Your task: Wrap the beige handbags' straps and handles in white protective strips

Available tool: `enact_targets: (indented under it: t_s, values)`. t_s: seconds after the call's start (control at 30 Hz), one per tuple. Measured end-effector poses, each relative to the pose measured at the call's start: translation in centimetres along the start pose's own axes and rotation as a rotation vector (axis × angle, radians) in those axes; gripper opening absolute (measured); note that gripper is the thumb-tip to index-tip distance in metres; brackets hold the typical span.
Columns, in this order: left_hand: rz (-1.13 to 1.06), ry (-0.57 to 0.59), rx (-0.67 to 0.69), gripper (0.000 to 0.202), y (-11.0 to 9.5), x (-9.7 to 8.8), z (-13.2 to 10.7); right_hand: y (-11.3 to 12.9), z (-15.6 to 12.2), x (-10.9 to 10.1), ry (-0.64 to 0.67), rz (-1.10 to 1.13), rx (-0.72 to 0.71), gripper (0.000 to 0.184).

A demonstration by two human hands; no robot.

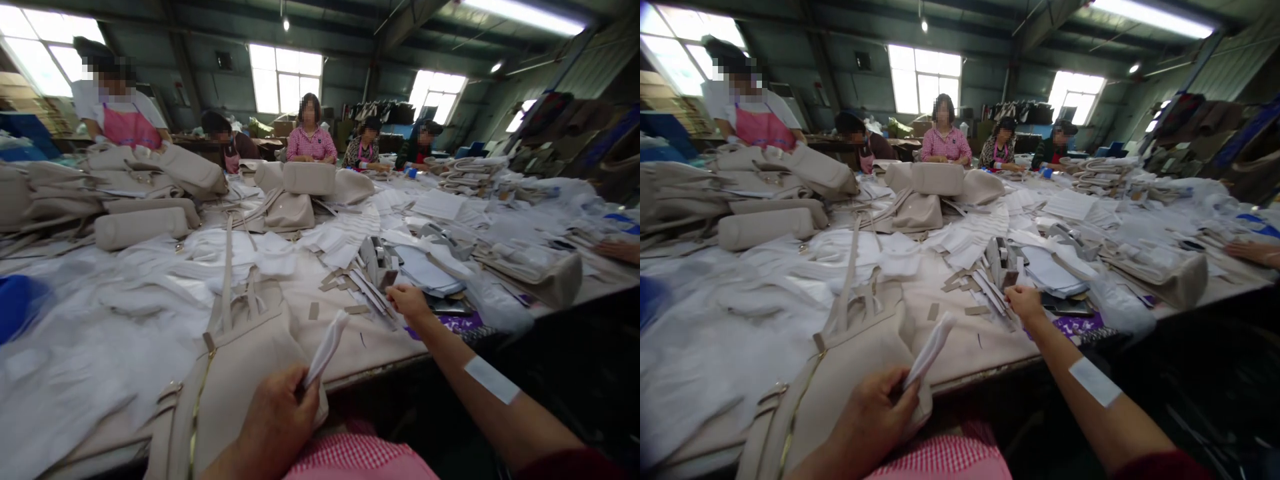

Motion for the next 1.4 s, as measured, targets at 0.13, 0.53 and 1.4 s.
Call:
enact_targets:
  t_s: [0.13, 0.53, 1.4]
  values:
    - [0.103, -0.018, 0.118, 0.023, -0.6, 0.1, -0.1, 3.7, -8.6, 3.2, 0.4, 0.124, -0.03, 0.029]
    - [0.488, -0.19, 0.537, 0.009, -3.5, -0.7, -1.8, 2.5, -21.2, 8.2, 0.602, 0.005, 0.197, 0.039]
    - [0.349, -0.175, 0.411, 0.018, -2.7, -1.7, -0.9, 4.8, -22.1, 7.4, 0.591, -0.066, 0.055, 0.029]
Point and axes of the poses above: each hand's wrist, its own z-axis towards the middle knuckle, its own x-axis out of the palm, y = z × x, the point moved 8 cm from there along z, towards the middle knuckle, and after that the axes turned 10 degrees about -y, right-handed, at the moved point
